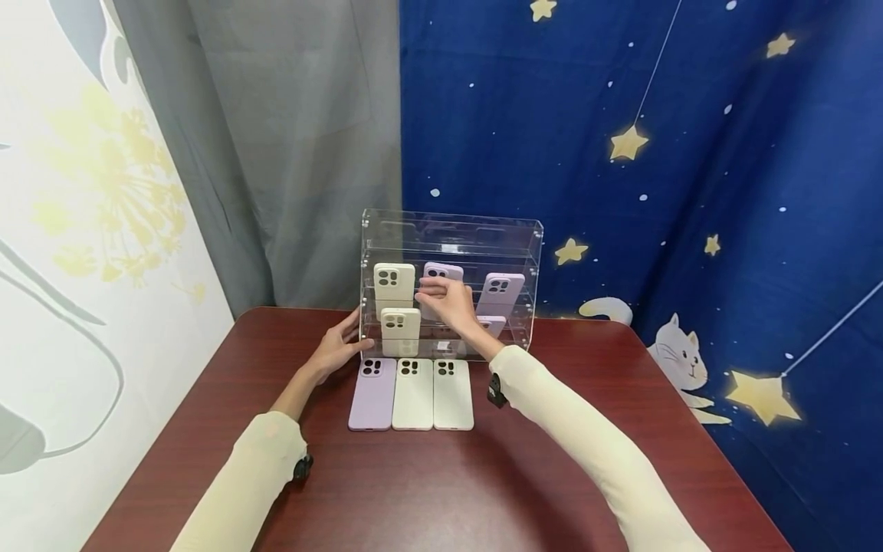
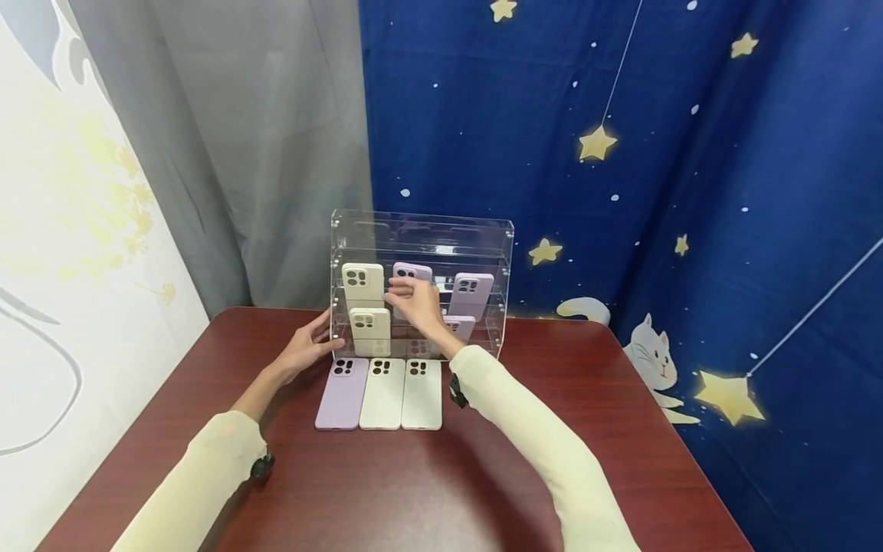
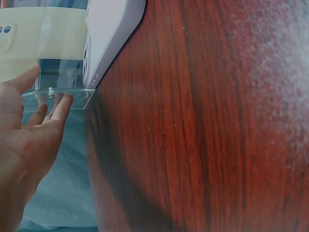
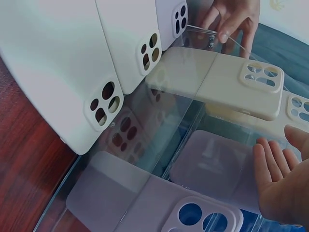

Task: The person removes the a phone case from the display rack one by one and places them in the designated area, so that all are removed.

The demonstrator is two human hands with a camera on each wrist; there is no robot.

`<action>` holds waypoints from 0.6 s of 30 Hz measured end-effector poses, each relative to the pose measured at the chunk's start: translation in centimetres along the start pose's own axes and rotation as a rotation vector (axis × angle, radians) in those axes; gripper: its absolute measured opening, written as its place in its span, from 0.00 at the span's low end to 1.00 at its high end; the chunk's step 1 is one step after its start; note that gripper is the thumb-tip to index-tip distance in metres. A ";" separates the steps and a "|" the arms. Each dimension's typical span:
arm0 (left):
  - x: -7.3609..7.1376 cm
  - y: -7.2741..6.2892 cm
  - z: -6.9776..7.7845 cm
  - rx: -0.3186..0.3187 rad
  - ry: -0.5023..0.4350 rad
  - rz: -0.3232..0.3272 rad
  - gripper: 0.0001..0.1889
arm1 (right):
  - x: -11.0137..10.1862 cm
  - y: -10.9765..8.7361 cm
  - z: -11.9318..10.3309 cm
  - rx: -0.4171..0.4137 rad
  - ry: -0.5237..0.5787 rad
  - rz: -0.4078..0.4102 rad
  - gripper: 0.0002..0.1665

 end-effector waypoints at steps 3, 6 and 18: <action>-0.1 0.2 -0.3 0.006 -0.004 0.002 0.47 | 0.3 0.3 0.0 0.009 0.001 0.003 0.22; -0.1 1.0 -2.0 0.012 -0.008 0.009 0.47 | 0.6 0.6 0.2 0.023 0.004 0.009 0.23; -0.2 1.7 -3.8 0.020 0.027 0.047 0.47 | 1.8 1.5 -0.5 -0.007 -0.075 0.022 0.19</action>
Point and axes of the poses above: each hand's wrist, its own y-axis towards the middle knuckle, its own x-axis out of the palm, z = x × y, the point moved 8 cm from there along y, towards the middle knuckle, and after that the axes turned 3 degrees about x, right-handed, at the moved point
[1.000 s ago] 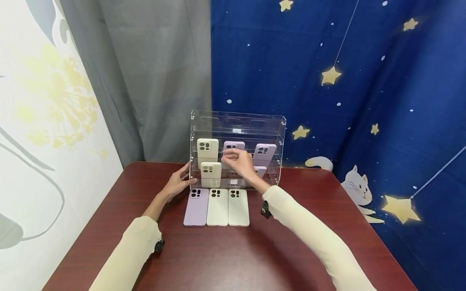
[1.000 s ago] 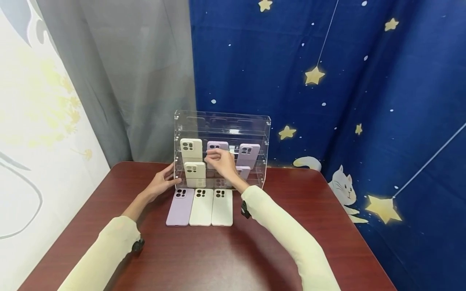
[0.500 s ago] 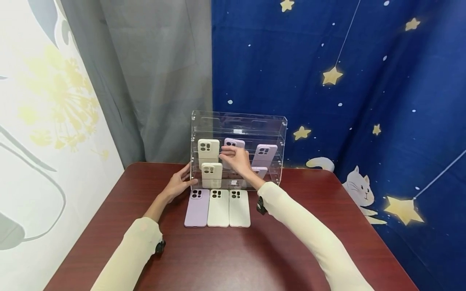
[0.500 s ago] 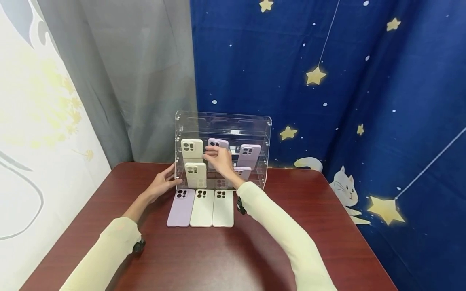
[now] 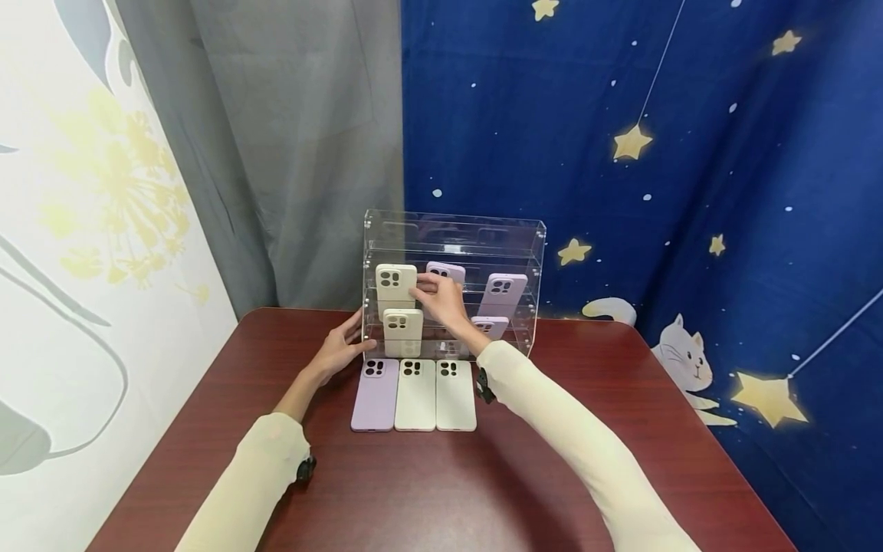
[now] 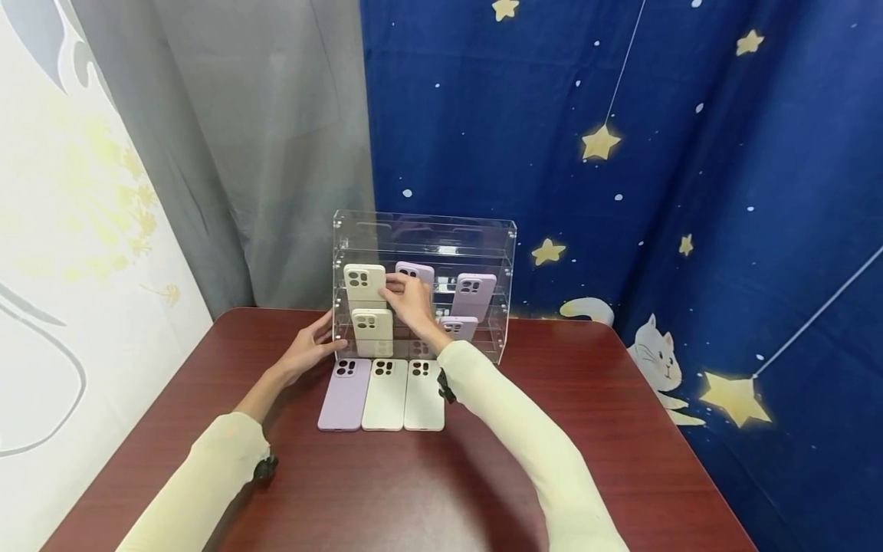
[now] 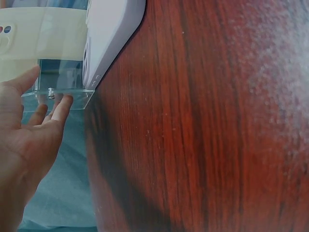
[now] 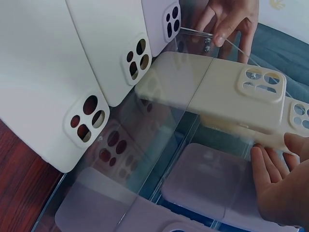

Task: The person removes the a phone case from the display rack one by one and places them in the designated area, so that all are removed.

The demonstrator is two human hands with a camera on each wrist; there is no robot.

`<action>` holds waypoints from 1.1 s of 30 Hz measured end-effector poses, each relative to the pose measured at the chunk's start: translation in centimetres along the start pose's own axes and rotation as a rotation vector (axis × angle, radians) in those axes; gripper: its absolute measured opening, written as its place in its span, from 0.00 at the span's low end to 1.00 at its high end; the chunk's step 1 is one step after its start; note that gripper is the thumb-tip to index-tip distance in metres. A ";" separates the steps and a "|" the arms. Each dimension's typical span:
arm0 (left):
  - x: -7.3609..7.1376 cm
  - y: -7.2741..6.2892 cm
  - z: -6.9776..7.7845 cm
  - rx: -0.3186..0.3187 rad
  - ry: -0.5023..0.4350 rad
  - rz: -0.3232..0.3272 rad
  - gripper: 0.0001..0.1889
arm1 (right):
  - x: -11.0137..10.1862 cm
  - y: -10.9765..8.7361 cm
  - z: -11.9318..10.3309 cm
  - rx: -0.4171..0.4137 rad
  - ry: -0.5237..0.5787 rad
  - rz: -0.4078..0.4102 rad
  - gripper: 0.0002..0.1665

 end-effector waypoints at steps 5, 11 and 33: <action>0.1 0.1 0.0 0.005 0.002 -0.005 0.47 | -0.1 0.0 -0.2 -0.005 -0.024 0.014 0.16; 0.1 -0.4 1.1 -0.017 -0.016 -0.023 0.48 | -0.7 -0.3 -0.5 -0.017 0.021 0.034 0.15; 0.0 -1.4 3.1 -0.026 -0.006 -0.037 0.47 | -4.5 -0.9 -2.8 -0.039 0.154 0.087 0.15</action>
Point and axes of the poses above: each hand's wrist, its own y-axis towards the middle knuckle, its own x-axis out of the palm, z = x × y, the point moved 8 cm from there along y, towards the middle knuckle, and after that the axes turned 3 degrees about x, right-handed, at the moved point
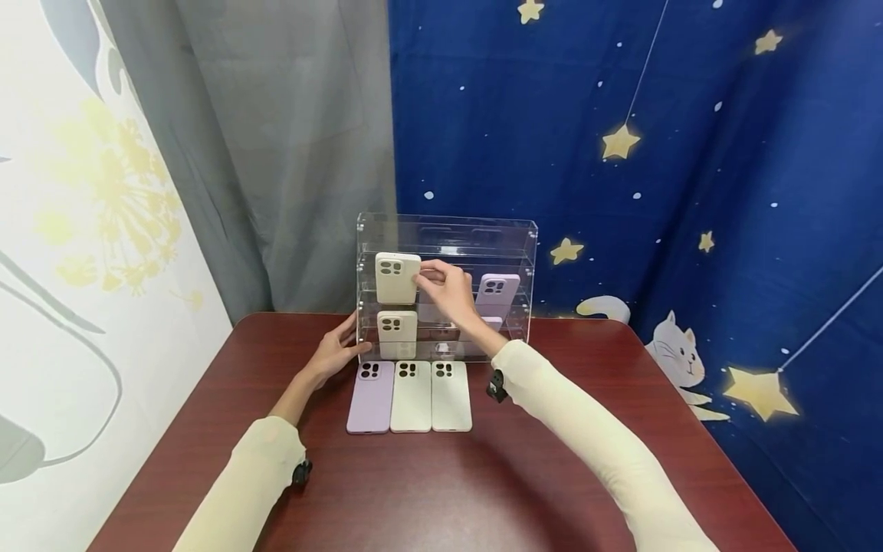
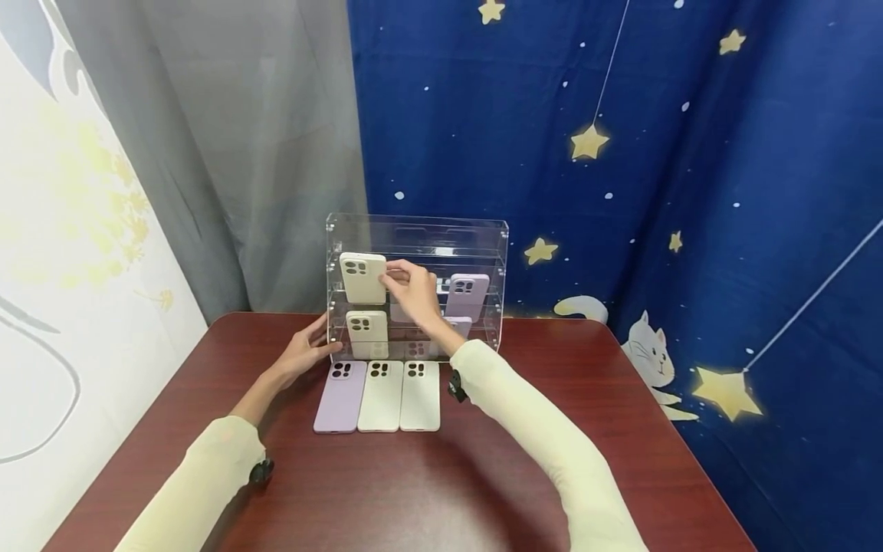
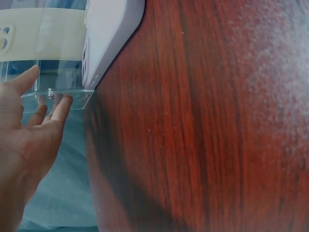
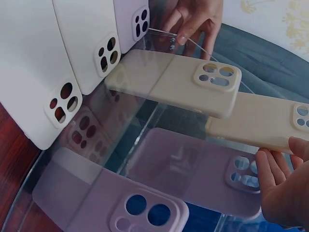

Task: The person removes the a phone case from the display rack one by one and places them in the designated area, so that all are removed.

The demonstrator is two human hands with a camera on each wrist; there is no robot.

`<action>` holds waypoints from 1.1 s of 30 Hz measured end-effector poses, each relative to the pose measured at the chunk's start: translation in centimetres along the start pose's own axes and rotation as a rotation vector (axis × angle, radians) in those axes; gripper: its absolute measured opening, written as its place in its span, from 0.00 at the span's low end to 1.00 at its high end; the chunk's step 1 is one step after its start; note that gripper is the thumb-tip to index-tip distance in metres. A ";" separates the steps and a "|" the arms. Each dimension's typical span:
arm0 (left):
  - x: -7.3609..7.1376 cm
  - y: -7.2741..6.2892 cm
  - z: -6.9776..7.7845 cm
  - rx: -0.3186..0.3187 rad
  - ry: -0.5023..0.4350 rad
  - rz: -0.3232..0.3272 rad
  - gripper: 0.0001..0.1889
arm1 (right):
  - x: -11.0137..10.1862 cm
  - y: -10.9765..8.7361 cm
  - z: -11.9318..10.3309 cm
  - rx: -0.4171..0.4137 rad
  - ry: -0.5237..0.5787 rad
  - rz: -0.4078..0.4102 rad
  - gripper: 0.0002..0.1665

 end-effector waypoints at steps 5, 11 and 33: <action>-0.1 0.8 -1.7 0.013 -0.008 0.011 0.48 | -0.9 0.0 -0.4 0.003 -0.001 0.016 0.15; -0.1 1.2 -3.0 0.020 0.023 0.029 0.48 | -1.9 -0.3 -0.9 -0.017 -0.001 0.024 0.16; 0.2 1.2 -2.8 0.063 0.009 0.020 0.47 | -5.0 -2.4 -1.8 0.001 0.058 0.010 0.17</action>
Point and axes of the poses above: each hand's wrist, its own y-axis towards the middle knuckle, its own x-axis out of the palm, z = x × y, the point moved 8 cm from there along y, towards the middle knuckle, and after that the axes turned 3 degrees about x, right-handed, at the moved point
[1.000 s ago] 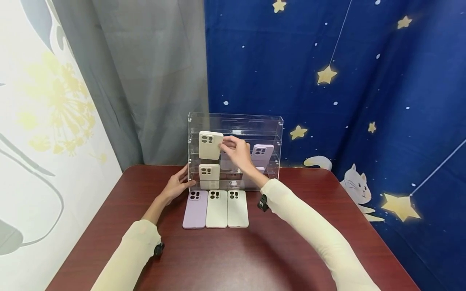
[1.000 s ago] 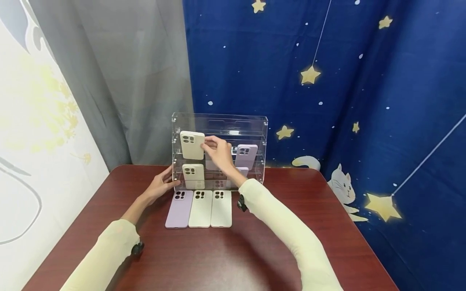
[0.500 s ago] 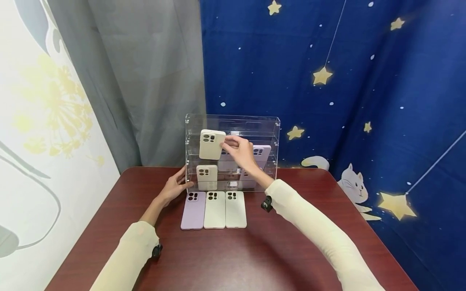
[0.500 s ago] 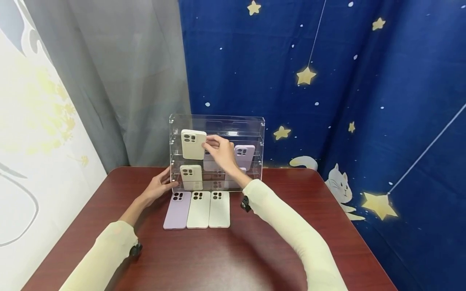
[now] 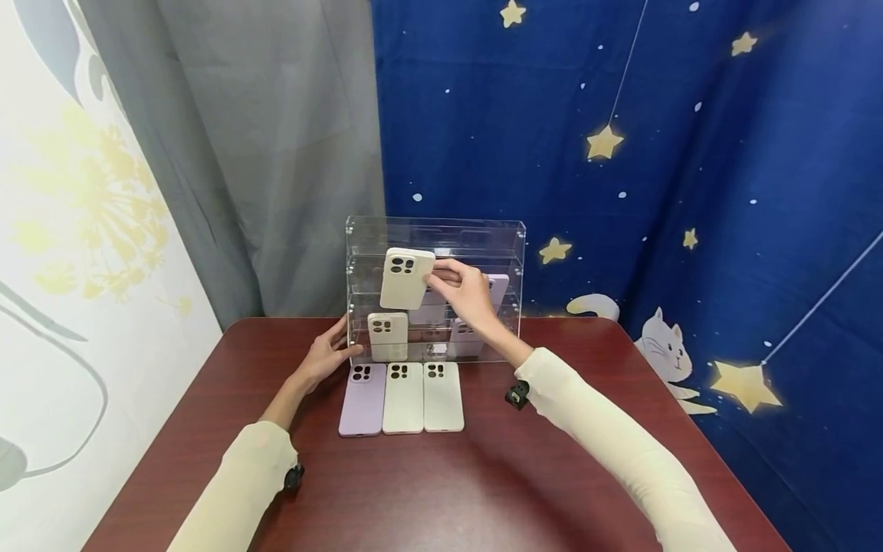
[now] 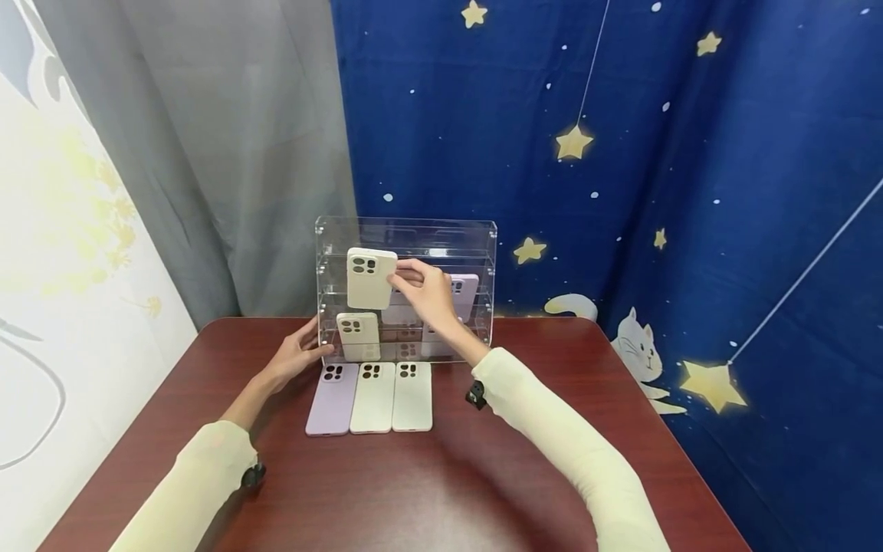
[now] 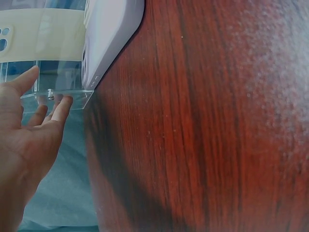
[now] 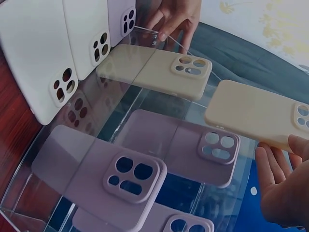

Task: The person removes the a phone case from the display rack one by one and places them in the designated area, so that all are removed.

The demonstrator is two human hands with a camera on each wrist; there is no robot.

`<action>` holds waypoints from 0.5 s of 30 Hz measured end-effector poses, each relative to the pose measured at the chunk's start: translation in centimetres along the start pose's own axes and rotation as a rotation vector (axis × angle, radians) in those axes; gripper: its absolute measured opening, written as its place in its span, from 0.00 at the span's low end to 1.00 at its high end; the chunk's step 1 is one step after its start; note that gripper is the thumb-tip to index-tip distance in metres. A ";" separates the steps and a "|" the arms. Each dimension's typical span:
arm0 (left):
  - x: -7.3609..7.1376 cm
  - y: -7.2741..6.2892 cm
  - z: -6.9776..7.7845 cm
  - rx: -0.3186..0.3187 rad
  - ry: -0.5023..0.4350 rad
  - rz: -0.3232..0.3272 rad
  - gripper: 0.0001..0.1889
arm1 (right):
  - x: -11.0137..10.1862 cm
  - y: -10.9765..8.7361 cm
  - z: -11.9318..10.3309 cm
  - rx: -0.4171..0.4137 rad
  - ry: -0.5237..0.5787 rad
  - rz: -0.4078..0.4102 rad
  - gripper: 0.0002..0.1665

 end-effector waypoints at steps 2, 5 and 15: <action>0.0 0.0 0.0 0.003 -0.004 0.003 0.47 | -0.4 -0.3 0.1 0.006 0.011 -0.008 0.17; 0.0 0.0 -0.2 0.000 0.007 0.002 0.47 | -0.9 -0.7 0.5 0.029 0.020 -0.020 0.19; -0.2 0.2 -0.7 -0.029 0.037 -0.003 0.47 | -3.1 -2.1 1.5 0.039 -0.051 0.009 0.20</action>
Point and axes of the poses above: each hand's wrist, its own y-axis towards the middle knuckle, its own x-axis out of the palm, z = x × y, the point moved 8 cm from there along y, towards the middle knuckle, and after that the axes turned 3 degrees about x, right-handed, at the moved point
